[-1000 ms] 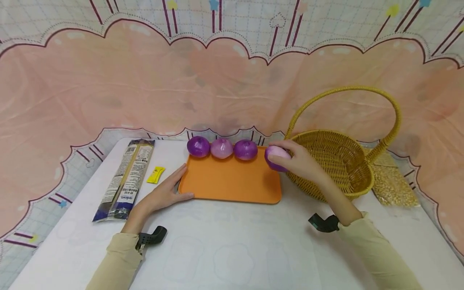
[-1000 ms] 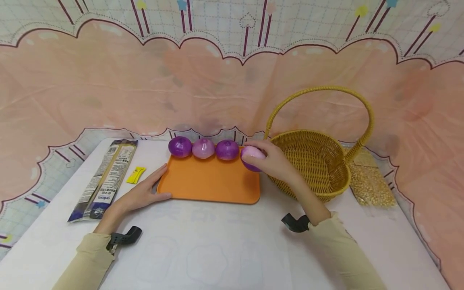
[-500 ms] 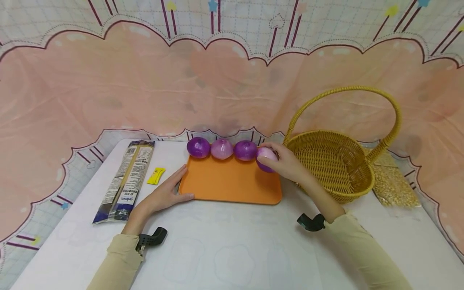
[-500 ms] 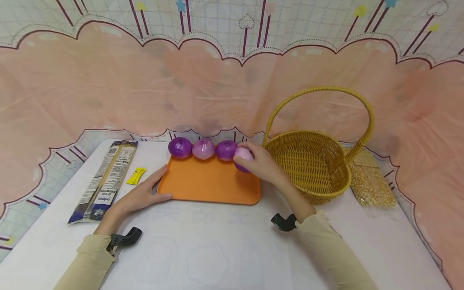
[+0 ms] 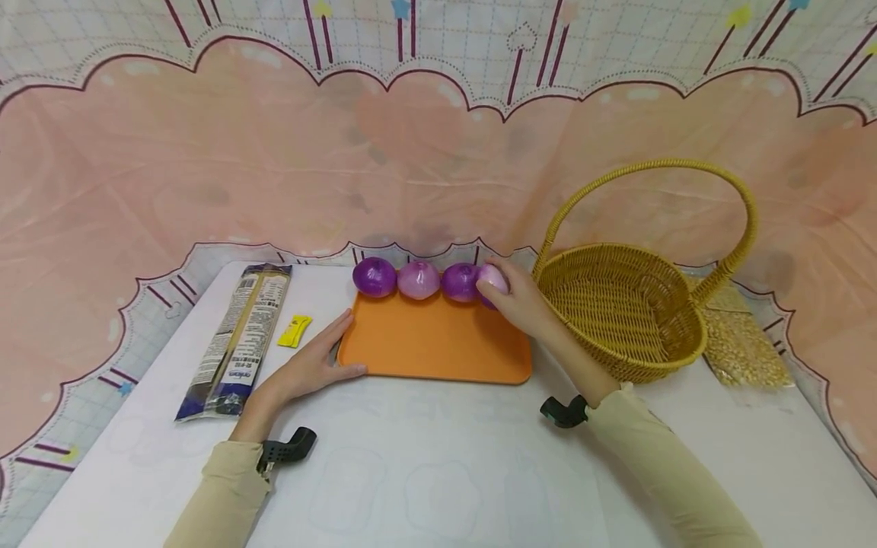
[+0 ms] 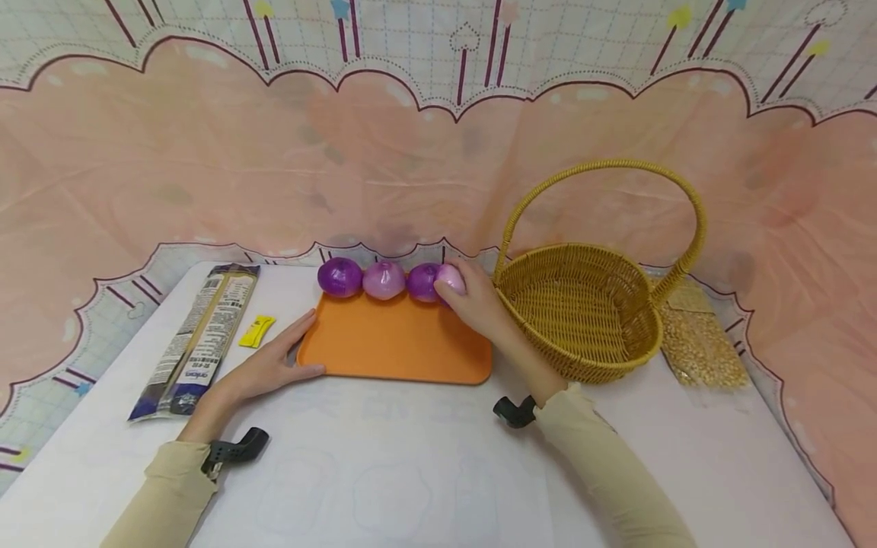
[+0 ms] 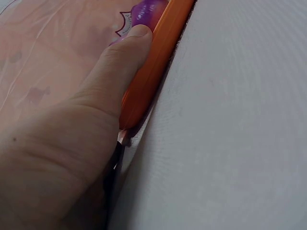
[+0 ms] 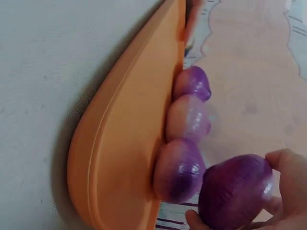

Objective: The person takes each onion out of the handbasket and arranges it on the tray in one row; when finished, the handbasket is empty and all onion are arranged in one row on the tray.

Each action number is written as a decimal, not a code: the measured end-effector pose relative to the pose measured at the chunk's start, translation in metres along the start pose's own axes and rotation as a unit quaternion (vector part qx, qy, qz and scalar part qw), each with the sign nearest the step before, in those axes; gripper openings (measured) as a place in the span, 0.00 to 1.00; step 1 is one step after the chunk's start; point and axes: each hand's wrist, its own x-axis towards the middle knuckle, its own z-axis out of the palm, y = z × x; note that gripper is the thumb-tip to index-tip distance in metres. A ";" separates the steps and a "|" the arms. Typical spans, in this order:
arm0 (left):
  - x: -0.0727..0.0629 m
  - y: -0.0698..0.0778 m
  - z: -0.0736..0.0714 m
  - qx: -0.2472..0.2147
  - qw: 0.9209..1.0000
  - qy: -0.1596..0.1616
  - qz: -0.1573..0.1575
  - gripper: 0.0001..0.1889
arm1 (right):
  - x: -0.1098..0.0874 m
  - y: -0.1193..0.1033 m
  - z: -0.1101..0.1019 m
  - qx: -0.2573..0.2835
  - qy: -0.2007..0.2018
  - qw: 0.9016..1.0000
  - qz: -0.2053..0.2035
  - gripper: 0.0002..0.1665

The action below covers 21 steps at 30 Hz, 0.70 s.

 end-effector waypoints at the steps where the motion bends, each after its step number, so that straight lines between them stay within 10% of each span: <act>1: 0.000 0.000 0.000 0.000 1.000 0.000 0.000 0.54 | 0.002 0.000 0.002 0.002 0.010 1.000 -0.002 0.31; 21: 0.001 0.000 -0.001 0.002 1.000 -0.006 0.000 0.54 | 0.031 0.019 0.019 0.037 0.119 0.992 0.036 0.28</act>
